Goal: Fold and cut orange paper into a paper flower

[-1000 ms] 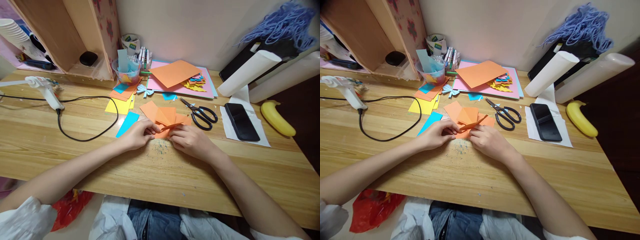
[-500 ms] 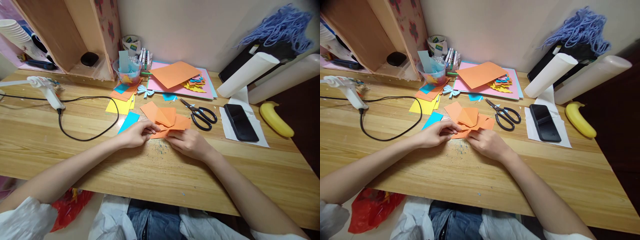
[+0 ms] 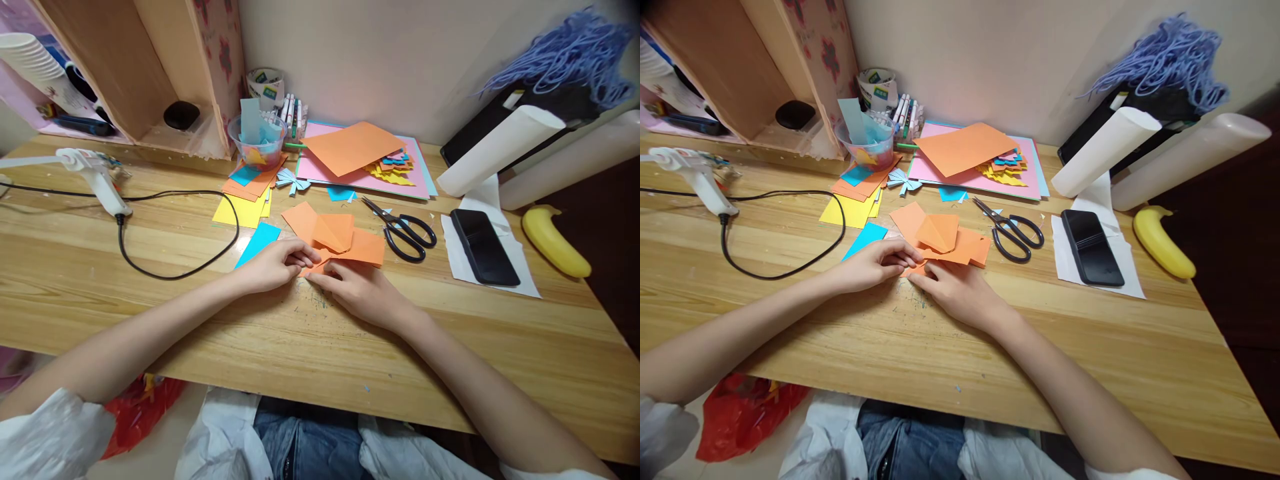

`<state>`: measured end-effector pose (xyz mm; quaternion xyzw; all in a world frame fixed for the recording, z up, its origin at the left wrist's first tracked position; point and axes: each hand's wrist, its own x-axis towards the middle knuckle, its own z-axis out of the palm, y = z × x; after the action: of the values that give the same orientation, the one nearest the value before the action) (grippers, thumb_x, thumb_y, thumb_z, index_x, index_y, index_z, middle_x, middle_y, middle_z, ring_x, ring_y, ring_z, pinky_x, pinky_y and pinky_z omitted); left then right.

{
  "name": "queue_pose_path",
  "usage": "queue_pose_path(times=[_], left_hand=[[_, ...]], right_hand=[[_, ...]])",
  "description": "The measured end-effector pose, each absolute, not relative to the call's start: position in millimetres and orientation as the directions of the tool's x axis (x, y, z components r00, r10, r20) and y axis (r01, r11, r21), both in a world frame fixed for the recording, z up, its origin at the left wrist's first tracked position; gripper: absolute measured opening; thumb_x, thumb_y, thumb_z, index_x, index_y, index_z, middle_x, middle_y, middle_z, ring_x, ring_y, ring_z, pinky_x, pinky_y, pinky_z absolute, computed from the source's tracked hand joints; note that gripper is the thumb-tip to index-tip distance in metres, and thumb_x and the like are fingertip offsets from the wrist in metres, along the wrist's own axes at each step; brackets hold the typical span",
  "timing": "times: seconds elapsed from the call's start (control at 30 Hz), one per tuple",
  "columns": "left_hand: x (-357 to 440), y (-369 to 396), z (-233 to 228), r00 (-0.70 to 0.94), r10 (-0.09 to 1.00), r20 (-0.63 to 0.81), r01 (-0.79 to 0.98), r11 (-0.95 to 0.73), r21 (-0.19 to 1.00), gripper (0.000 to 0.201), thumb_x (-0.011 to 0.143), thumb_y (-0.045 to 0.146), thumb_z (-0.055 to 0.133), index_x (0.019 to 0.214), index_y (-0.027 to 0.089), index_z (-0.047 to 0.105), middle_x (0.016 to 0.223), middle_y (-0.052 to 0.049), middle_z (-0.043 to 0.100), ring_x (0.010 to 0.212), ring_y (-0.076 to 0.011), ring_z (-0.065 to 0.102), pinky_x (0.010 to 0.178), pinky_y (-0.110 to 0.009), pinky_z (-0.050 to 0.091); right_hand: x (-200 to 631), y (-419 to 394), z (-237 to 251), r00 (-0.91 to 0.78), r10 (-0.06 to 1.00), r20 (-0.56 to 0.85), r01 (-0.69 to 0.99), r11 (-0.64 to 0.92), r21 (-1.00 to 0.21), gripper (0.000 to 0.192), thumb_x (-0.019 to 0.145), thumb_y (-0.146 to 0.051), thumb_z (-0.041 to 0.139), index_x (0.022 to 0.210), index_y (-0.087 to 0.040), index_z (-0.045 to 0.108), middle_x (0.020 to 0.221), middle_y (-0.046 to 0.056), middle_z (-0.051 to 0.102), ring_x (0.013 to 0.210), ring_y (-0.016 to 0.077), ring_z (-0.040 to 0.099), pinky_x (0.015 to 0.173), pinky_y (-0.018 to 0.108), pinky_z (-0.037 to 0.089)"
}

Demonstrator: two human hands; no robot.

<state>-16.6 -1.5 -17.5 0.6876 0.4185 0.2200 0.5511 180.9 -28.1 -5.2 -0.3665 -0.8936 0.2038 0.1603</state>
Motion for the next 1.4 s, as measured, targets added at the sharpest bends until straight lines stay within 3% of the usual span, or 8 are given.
queue_pose_path(times=[0.33,0.53,0.67,0.87,1.03,1.17,1.27,1.4], left_hand=[[-15,-10,-22,0.534,0.845,-0.025,0.421,-0.24,0.875,0.02,0.075,0.016,0.061,0.095,0.014,0.059,0.093,-0.005,0.06,0.083,-0.0132,0.059,0.076,-0.03,0.051],[-10,-22,-20,0.621,0.755,0.211,0.597,-0.63,0.497,0.028,0.084,0.029,0.055,0.11,0.02,0.056,0.103,-0.008,0.056,0.091,-0.0187,0.056,0.071,-0.031,0.049],[-10,-22,-19,0.743,0.623,0.245,0.563,-0.78,0.275,0.025,0.09,0.019,0.042,0.111,0.018,0.056,0.114,-0.009,0.058,0.1,-0.0193,0.056,0.078,-0.032,0.048],[-21,-10,-16,0.829,0.501,0.249,0.486,-0.865,0.124,0.029,0.09,0.013,0.04,0.114,0.013,0.054,0.115,-0.01,0.061,0.103,-0.0213,0.056,0.087,-0.036,0.047],[-25,-5,-22,0.797,0.522,0.303,0.492,-0.853,0.175,0.03,0.088,0.01,0.041,0.111,0.017,0.057,0.118,-0.009,0.06,0.107,-0.0213,0.054,0.087,-0.038,0.047],[-21,-10,-20,0.722,0.594,0.354,0.503,-0.802,0.321,0.031,0.083,0.007,0.043,0.107,0.02,0.059,0.12,-0.01,0.054,0.103,-0.02,0.054,0.081,-0.035,0.048],[-20,-15,-13,0.645,0.67,0.367,0.549,-0.74,0.387,0.028,0.08,0.009,0.045,0.105,0.018,0.057,0.101,-0.01,0.055,0.089,-0.0181,0.054,0.072,-0.032,0.048],[-22,-21,-8,0.657,0.591,0.467,0.482,-0.806,0.343,0.019,0.077,0.008,0.046,0.092,0.017,0.054,0.085,-0.007,0.057,0.077,-0.0171,0.053,0.064,-0.029,0.045]], right_hand=[[197,-24,-20,-0.783,0.541,0.306,0.531,0.838,-0.122,0.026,0.088,-0.011,0.039,0.079,-0.016,0.063,0.076,0.007,0.062,0.072,0.0182,0.052,0.063,0.029,0.039],[211,-17,-19,-0.745,0.548,0.381,0.581,0.813,-0.033,0.025,0.082,-0.008,0.04,0.069,-0.015,0.061,0.075,0.008,0.064,0.073,0.0193,0.055,0.057,0.028,0.04],[224,-10,-16,-0.703,0.564,0.433,0.61,0.791,-0.04,0.023,0.081,-0.009,0.043,0.083,-0.017,0.064,0.084,0.007,0.067,0.073,0.0183,0.057,0.059,0.029,0.042],[240,1,-11,-0.483,0.753,0.447,0.74,0.623,-0.251,0.021,0.084,-0.015,0.046,0.094,-0.02,0.063,0.09,0.007,0.064,0.086,0.0215,0.057,0.076,0.036,0.046],[243,10,-17,-0.336,0.884,0.324,0.726,0.463,-0.509,0.024,0.081,-0.029,0.058,0.103,-0.022,0.058,0.109,0.009,0.057,0.105,0.0251,0.053,0.09,0.043,0.044],[238,9,-23,-0.259,0.948,0.187,0.628,0.313,-0.712,0.035,0.08,-0.031,0.059,0.113,-0.022,0.052,0.104,0.008,0.061,0.094,0.021,0.059,0.083,0.039,0.048],[230,3,-25,-0.298,0.944,0.144,0.581,0.299,-0.757,0.04,0.078,-0.03,0.061,0.116,-0.021,0.051,0.092,0.005,0.062,0.081,0.0174,0.059,0.072,0.033,0.049],[217,-5,-25,-0.314,0.941,0.129,0.477,0.274,-0.835,0.037,0.078,-0.027,0.061,0.112,-0.02,0.052,0.081,0.002,0.058,0.062,0.0116,0.052,0.055,0.025,0.045]])
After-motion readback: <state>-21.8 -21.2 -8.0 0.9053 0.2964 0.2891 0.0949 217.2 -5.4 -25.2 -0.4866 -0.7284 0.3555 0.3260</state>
